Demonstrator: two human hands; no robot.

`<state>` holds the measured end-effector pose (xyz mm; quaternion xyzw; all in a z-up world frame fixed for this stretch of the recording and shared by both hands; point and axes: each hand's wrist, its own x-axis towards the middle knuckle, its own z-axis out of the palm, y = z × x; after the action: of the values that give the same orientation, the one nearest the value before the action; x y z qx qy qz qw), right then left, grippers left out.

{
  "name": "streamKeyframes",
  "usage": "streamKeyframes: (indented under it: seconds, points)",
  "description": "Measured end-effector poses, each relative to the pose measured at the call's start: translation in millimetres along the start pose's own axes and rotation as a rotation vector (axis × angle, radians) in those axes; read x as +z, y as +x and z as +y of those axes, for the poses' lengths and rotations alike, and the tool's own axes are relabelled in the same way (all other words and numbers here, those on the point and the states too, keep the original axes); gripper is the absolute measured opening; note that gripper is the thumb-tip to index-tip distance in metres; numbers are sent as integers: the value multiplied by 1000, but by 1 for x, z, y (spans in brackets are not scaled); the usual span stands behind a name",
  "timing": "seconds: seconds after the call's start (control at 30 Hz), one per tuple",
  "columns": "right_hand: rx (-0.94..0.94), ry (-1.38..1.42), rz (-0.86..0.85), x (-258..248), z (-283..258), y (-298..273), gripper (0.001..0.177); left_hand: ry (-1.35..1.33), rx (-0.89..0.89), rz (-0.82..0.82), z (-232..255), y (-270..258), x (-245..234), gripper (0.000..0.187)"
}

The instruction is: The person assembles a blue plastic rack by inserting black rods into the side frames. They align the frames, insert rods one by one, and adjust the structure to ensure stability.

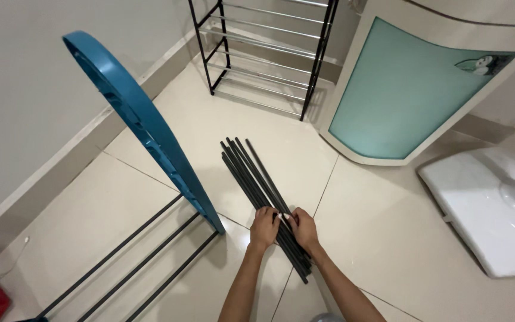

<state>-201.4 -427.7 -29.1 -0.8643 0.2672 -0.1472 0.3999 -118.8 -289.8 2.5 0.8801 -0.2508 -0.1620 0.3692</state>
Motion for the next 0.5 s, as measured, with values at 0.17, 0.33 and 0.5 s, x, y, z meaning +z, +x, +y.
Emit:
streamKeyframes:
  seconds: [0.17,0.33,0.5]
  points:
    - [-159,-3,176,-2,-15,-8,21,-36,88,176,-15,15,27,31]
    - [78,161,123,-5,-57,-28,24,-413,66,146,-3,17,25,33]
    - [-75,178,160,-2,-84,-39,22,-676,28,14,51,1,-32,30]
